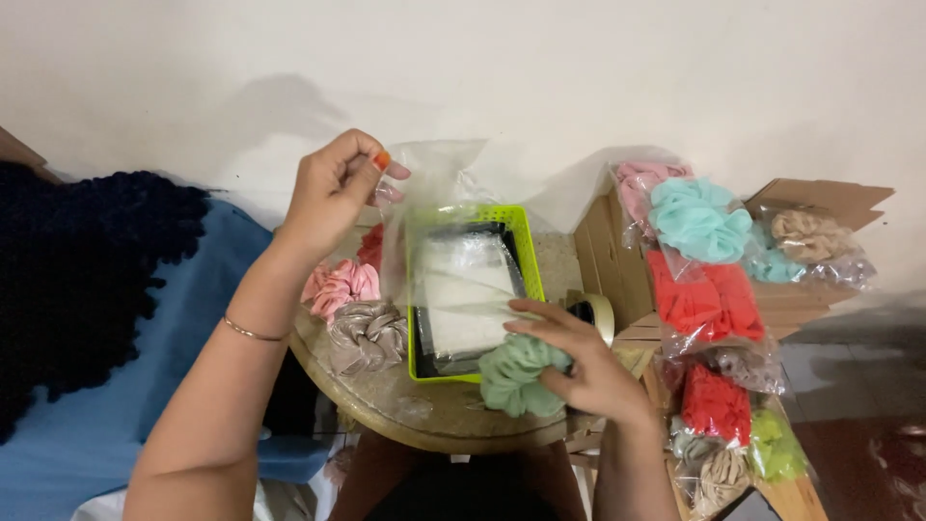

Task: The person places fabric scrunchies into small plastic bags, using their hands to fold and insert them, and then seals the bags with a piece of tape from a dispenser.

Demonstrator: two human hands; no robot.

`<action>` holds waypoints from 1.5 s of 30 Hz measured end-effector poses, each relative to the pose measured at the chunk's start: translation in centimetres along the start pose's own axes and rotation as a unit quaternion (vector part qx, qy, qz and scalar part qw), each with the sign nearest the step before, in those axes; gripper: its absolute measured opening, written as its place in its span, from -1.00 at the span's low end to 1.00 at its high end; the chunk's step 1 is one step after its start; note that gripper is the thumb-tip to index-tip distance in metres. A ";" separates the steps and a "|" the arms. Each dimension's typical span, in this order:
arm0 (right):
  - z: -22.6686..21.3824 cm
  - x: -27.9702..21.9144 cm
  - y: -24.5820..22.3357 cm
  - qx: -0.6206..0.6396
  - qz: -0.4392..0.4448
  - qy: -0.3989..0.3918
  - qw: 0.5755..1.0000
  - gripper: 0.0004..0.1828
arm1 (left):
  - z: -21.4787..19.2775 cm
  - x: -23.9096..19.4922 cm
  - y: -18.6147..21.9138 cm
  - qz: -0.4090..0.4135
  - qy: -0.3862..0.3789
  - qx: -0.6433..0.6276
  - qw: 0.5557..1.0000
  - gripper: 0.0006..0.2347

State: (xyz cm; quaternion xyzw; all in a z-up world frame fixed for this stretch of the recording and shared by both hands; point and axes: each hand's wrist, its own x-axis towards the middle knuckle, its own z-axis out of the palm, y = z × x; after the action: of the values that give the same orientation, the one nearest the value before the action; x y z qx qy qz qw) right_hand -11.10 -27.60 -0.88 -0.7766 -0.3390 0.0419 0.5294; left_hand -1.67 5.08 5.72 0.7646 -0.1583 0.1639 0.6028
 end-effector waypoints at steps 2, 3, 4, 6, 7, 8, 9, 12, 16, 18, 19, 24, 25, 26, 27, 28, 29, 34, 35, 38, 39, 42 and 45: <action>-0.4 0.3 -0.3 -0.051 0.001 0.030 0.998 -0.18 | 0.5 -0.4 0.9 0.004 -0.008 0.001 1.000 -0.91; -0.7 0.4 -0.5 -0.102 0.001 0.060 0.993 -0.19 | 0.7 -0.6 1.3 0.007 -0.016 0.002 1.000 -0.91; -0.6 0.3 -0.1 -0.103 0.001 0.060 0.993 -0.19 | 1.0 -0.8 1.5 0.007 -0.016 0.001 1.000 -0.91; -0.6 0.2 0.7 -0.068 -0.020 0.074 0.995 -0.18 | 1.4 -1.1 1.8 0.004 -0.013 -0.010 1.000 -0.90; -0.8 0.2 1.2 -0.069 -0.021 0.074 0.995 -0.18 | 1.5 -1.1 1.8 0.005 -0.012 -0.010 1.000 -0.90; -0.9 0.1 1.8 -0.046 -0.038 0.090 0.994 -0.19 | 1.6 -1.2 1.7 0.005 -0.019 -0.014 1.000 -0.90; -1.0 0.1 2.3 -0.024 -0.054 0.106 0.993 -0.19 | 1.7 -1.2 1.6 0.004 -0.025 -0.018 1.000 -0.90; -2.3 3.1 1.9 -0.033 -0.117 0.115 0.986 -0.27 | 1.6 -1.0 -0.2 0.011 -0.047 -0.005 0.999 -0.91; -2.1 6.2 4.4 -0.063 -0.091 0.093 0.990 -0.32 | 1.5 -1.5 -0.5 0.025 -0.084 -0.003 0.996 -0.92; -1.8 7.7 5.9 -0.048 -0.056 0.070 0.995 -0.34 | 1.3 -1.6 -0.4 0.029 -0.098 -0.005 0.995 -0.92; -1.5 7.9 6.5 -0.048 -0.057 0.071 0.995 -0.34 | 1.1 -1.8 0.1 0.030 -0.097 -0.004 0.995 -0.92; 0.0 7.8 9.3 -0.065 0.029 0.088 0.994 -0.47 | 0.9 -2.9 1.5 0.015 -0.114 0.006 0.993 -0.90; 0.1 7.8 9.7 -0.065 0.029 0.088 0.994 -0.47 | 0.9 -3.0 1.3 0.015 -0.114 0.006 0.993 -0.90; 0.1 7.7 10.0 -0.086 0.073 0.089 0.990 -0.52 | 0.9 -3.1 1.0 0.004 -0.109 -0.016 0.994 -0.92; 0.2 7.6 10.3 -0.108 0.117 0.090 0.983 -0.57 | 0.9 -3.2 0.8 -0.006 -0.104 -0.038 0.994 -0.93; 0.0 7.4 11.6 -0.108 0.117 0.091 0.983 -0.57 | 0.3 -3.3 0.8 -0.006 -0.104 -0.039 0.994 -0.93; -0.2 7.2 12.8 -0.124 0.150 0.099 0.976 -0.58 | -0.3 -3.3 0.9 -0.007 -0.075 -0.058 0.995 -0.92; -0.8 6.4 6.2 -0.164 0.124 0.091 0.974 -0.53 | -2.1 -3.1 1.4 0.020 -0.026 -0.067 0.997 -0.90; -1.0 6.0 5.2 -0.150 0.100 0.103 0.978 -0.49 | -1.9 -3.3 1.4 0.017 -0.018 -0.083 0.996 -0.90; -2.3 4.4 4.9 -0.097 0.028 0.129 0.986 -0.40 | -1.4 -3.6 1.8 0.011 -0.002 -0.102 0.995 -0.90; -2.8 3.7 5.2 -0.056 -0.016 0.142 0.988 -0.35 | -1.1 -3.8 1.9 0.005 0.004 -0.105 0.994 -0.91; -0.4 2.6 8.4 0.240 -0.046 0.134 0.960 -0.43 | -1.3 -3.3 -1.0 0.001 0.009 -0.099 0.995 -0.91; 2.5 5.2 4.1 0.102 -0.033 0.013 0.994 -0.19 | -0.6 -3.4 -1.9 0.009 0.012 -0.098 0.995 -0.91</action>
State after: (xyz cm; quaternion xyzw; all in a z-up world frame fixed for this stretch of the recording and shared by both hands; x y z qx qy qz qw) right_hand -6.14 -23.52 -3.93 -0.7074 -0.3513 0.0487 0.6114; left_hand -3.88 6.24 2.74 0.6984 -0.1731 0.1621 0.6753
